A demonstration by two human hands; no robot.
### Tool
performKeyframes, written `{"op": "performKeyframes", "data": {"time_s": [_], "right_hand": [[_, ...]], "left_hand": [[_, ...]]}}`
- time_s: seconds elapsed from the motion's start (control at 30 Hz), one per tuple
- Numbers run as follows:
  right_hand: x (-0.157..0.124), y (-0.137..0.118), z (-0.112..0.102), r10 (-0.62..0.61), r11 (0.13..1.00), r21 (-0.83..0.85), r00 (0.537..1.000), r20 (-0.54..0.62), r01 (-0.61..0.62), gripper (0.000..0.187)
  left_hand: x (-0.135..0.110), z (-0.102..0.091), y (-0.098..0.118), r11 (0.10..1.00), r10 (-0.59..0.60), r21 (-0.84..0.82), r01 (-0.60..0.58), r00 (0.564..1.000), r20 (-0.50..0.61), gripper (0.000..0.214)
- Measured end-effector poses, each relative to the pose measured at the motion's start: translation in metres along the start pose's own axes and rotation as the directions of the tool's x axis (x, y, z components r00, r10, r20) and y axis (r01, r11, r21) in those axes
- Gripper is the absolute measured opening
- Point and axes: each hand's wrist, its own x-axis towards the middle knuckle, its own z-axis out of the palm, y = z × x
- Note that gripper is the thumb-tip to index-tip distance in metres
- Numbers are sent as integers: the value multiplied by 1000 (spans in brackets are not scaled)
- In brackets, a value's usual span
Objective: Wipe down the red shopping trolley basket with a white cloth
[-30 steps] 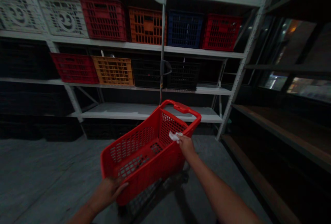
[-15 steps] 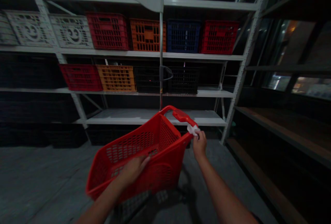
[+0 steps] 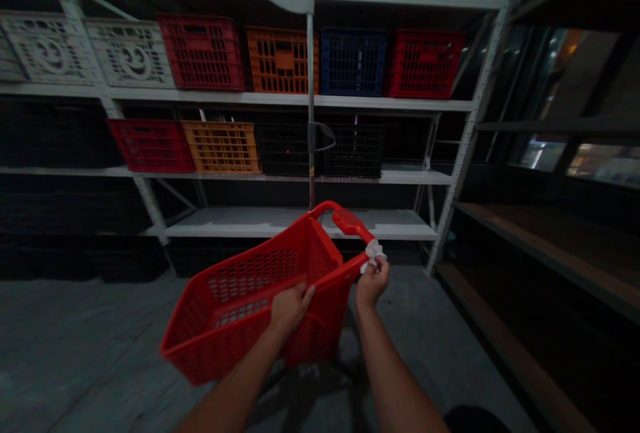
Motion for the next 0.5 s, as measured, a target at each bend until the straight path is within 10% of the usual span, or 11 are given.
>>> {"op": "performKeyframes", "data": {"time_s": [0.23, 0.37, 0.5], "right_hand": [[-30, -4, -21, -68, 997, -15, 981, 180, 71, 17], [25, -7, -40, -70, 997, -8, 985, 160, 72, 18], [98, -9, -36, -29, 1000, 14, 847, 531, 26, 12]], "left_hand": [[-11, 1, 0, 1000, -6, 7, 6, 1000, 1, 59], [-18, 4, -5, 1000, -17, 10, 17, 999, -37, 59], [-24, 6, -5, 997, -60, 38, 62, 997, -54, 63]]}}
